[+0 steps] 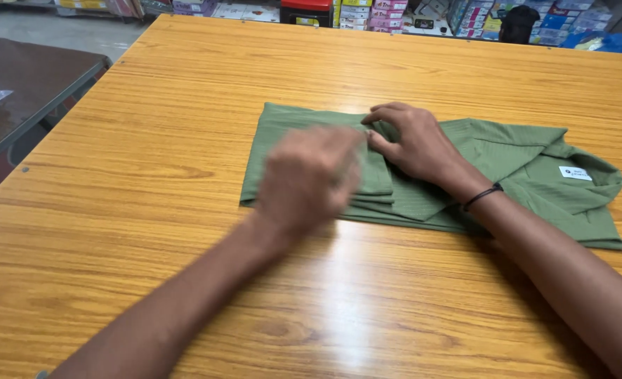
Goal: The recorder folds a green polo shirt on a wooden table in a retail or warehouse setting.
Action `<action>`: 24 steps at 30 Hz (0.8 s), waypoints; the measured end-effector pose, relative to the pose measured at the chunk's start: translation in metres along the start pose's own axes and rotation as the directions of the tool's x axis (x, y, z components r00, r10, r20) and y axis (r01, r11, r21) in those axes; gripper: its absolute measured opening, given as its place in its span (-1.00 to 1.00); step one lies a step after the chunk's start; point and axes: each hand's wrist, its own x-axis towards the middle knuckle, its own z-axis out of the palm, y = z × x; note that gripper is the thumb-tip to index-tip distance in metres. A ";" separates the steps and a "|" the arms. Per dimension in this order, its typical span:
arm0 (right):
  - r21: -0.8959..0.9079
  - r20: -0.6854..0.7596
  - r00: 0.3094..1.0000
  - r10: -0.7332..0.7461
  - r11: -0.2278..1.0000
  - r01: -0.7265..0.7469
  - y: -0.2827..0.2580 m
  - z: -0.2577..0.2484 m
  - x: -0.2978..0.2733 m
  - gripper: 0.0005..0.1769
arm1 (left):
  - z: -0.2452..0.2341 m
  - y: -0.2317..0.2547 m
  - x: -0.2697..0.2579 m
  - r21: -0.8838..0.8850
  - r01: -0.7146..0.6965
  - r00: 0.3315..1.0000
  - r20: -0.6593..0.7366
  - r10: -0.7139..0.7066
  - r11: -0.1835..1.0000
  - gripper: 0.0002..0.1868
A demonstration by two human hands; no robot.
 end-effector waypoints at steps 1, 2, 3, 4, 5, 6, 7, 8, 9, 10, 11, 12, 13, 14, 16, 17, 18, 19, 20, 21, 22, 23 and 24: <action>-0.024 0.007 1.000 0.007 1.000 -0.006 -0.001 0.000 0.000 -0.64 | -0.008 -0.011 0.004 0.059 0.126 0.991 -0.052 -0.123 0.990 -0.68; -0.024 0.009 1.000 0.004 1.000 -0.004 -0.007 -0.001 -0.001 -0.64 | -0.001 -0.036 0.000 0.059 0.129 0.991 -0.054 -0.126 0.990 -0.68; -0.044 -0.036 0.999 -0.002 0.999 0.001 -0.013 -0.003 -0.001 -0.66 | 0.006 -0.062 -0.004 0.094 0.179 0.984 -0.007 -0.179 0.979 -0.59; -0.063 -0.081 0.997 -0.010 0.998 0.005 -0.019 -0.004 0.000 -0.66 | 0.013 -0.087 -0.008 0.131 0.227 0.972 0.037 -0.233 0.965 -0.50; -0.063 -0.080 0.997 -0.016 0.998 0.011 -0.027 -0.001 -0.001 -0.66 | 0.013 -0.091 -0.009 0.134 0.231 0.971 0.032 -0.237 0.964 -0.50; 0.015 -0.053 0.999 0.008 1.000 -0.007 -0.034 0.003 -0.002 -0.56 | 0.013 -0.095 -0.010 0.171 0.266 0.947 0.138 -0.291 0.949 -0.39; 0.094 -0.022 0.999 0.036 0.995 -0.034 -0.041 0.007 -0.005 -0.45 | 0.015 -0.098 -0.011 0.210 0.295 0.907 0.244 -0.342 0.932 -0.28; 0.096 -0.021 0.999 0.035 0.995 -0.033 -0.045 0.012 -0.006 -0.45 | 0.013 -0.096 -0.011 0.211 0.297 0.906 0.245 -0.344 0.931 -0.28; -0.019 0.101 0.993 0.054 0.998 -0.053 -0.050 0.017 -0.008 -0.29 | 0.011 -0.094 -0.011 0.242 0.342 0.849 0.334 -0.409 0.908 -0.25; -0.135 0.218 0.972 0.088 0.989 -0.059 -0.054 0.023 -0.010 -0.10 | 0.009 -0.092 -0.010 0.279 0.382 0.779 0.416 -0.469 0.881 -0.21; -0.135 0.217 0.972 0.092 0.989 -0.064 -0.054 0.023 -0.012 -0.10 | 0.006 -0.091 -0.007 0.278 0.378 0.779 0.419 -0.466 0.883 -0.21; -0.194 0.258 0.955 0.146 0.976 -0.097 -0.054 0.024 -0.014 -0.08 | 0.002 -0.089 -0.005 0.306 0.390 0.750 0.441 -0.492 0.869 -0.20; -0.255 0.301 0.933 0.197 0.960 -0.120 -0.055 0.025 -0.016 -0.05 | -0.002 -0.088 -0.004 0.334 0.406 0.717 0.460 -0.523 0.851 -0.18; -0.255 0.305 0.932 0.196 0.960 -0.118 -0.056 0.024 -0.017 -0.05 | -0.006 -0.088 -0.004 0.333 0.409 0.715 0.461 -0.525 0.850 -0.18; -0.291 0.276 0.937 0.212 0.948 -0.129 -0.059 0.022 -0.018 -0.04 | -0.014 -0.089 -0.002 0.366 0.450 0.656 0.483 -0.580 0.814 -0.17; -0.291 0.276 0.937 0.213 0.948 -0.130 -0.059 0.022 -0.018 -0.04 | -0.011 -0.097 -0.004 0.366 0.450 0.656 0.484 -0.579 0.815 -0.17; -0.286 0.272 0.937 0.221 0.948 -0.140 -0.059 0.022 -0.019 -0.03 | -0.007 -0.104 -0.005 0.346 0.490 0.653 0.463 -0.600 0.800 -0.20; -0.282 0.267 0.936 0.231 0.947 -0.153 -0.060 0.021 -0.020 -0.03 | -0.004 -0.111 -0.006 0.324 0.528 0.648 0.444 -0.618 0.785 -0.22; -0.283 0.265 0.936 0.234 0.946 -0.156 -0.058 0.022 -0.022 -0.03 | -0.004 -0.112 -0.007 0.323 0.525 0.650 0.445 -0.616 0.787 -0.22; -0.286 0.268 0.935 0.232 0.946 -0.152 -0.056 0.022 -0.023 -0.03 | -0.004 -0.114 -0.008 0.251 0.550 0.696 0.390 -0.603 0.797 -0.28; -0.290 0.271 0.935 0.230 0.946 -0.148 -0.055 0.022 -0.024 -0.03 | -0.005 -0.115 -0.009 0.178 0.567 0.736 0.330 -0.592 0.804 -0.33; -0.291 0.269 0.936 0.229 0.945 -0.148 -0.055 0.020 -0.026 -0.03 | -0.008 -0.114 -0.011 0.177 0.567 0.737 0.327 -0.591 0.805 -0.33; -0.278 0.271 0.942 0.198 0.953 -0.121 -0.054 0.017 -0.029 -0.03 | -0.011 -0.112 -0.012 0.092 0.510 0.819 0.253 -0.516 0.855 -0.39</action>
